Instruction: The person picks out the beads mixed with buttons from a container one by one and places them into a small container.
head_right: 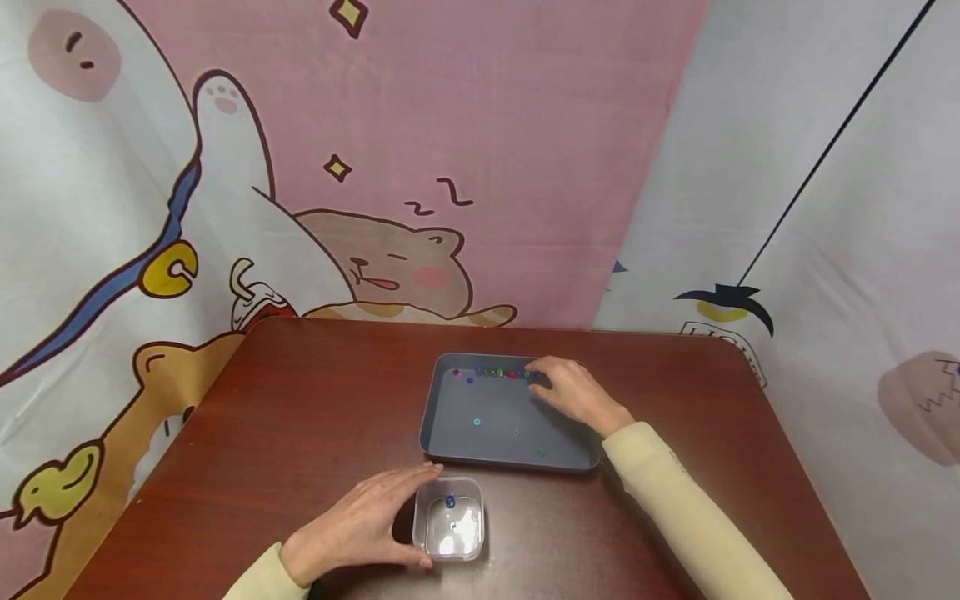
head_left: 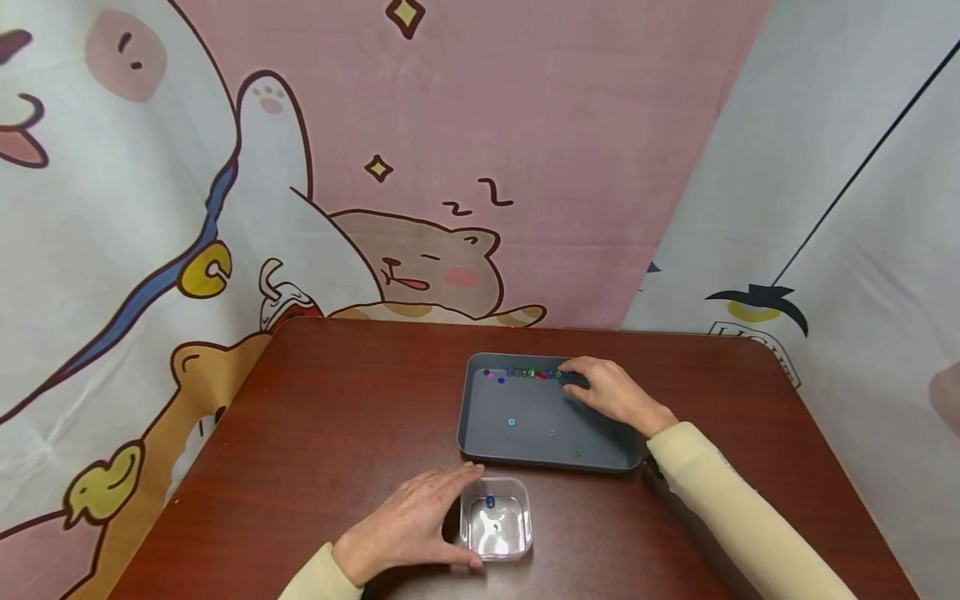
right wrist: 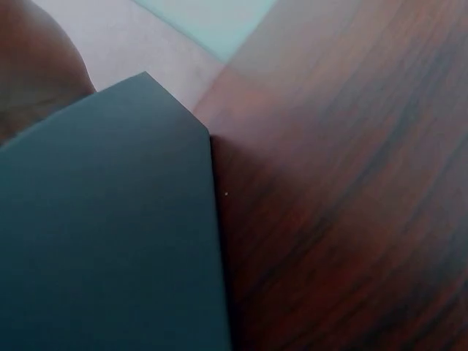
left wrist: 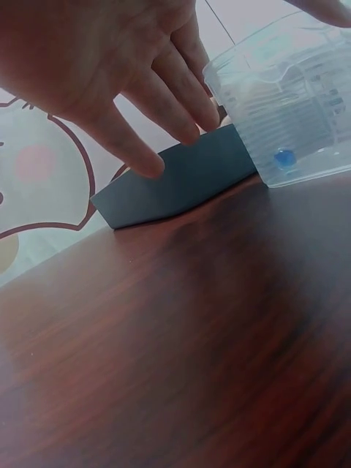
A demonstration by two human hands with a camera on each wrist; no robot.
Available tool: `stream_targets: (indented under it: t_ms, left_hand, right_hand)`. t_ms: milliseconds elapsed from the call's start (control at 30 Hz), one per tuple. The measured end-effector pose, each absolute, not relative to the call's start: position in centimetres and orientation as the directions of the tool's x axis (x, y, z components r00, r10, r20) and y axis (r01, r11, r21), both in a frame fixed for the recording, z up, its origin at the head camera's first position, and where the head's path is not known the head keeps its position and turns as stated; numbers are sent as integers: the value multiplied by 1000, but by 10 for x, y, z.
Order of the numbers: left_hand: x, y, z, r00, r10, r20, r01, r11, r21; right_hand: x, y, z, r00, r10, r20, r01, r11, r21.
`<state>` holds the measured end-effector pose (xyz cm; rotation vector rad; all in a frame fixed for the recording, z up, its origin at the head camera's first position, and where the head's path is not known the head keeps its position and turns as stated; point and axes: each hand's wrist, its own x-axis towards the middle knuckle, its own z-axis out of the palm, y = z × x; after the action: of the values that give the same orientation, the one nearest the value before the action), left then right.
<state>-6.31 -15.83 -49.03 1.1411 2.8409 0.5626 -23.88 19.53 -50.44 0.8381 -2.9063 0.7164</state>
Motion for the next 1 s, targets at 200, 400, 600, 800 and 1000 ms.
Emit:
stream_targets:
  t_ms: [200,400,600,800,1000]
  left_hand:
    - [-63,-158,-489,-741,667,83,648,677,350]
    - [-64,-158,-490,-736,670,94,654,670,351]
    - [-64,-158,-491,-735,670,103,657,667,350]
    - [-64,-158,-491,-739,667,95,650,669,359]
    - [-65,-158,-491,-741,665,90,646,671,364]
  right_hand:
    - [-241,194,-507,-862,-487,140,-496,756,-427]
    - [-240,193,-510,-876,-470,104,-467,777,-421]
    - [-239,193,-512,-875,-470,116,-474,781,-407]
    - [-240,194,-514,-865,-482,140,-495,773,-398]
    - [-241,195,-519,-854,-504,131,-515,778,-361]
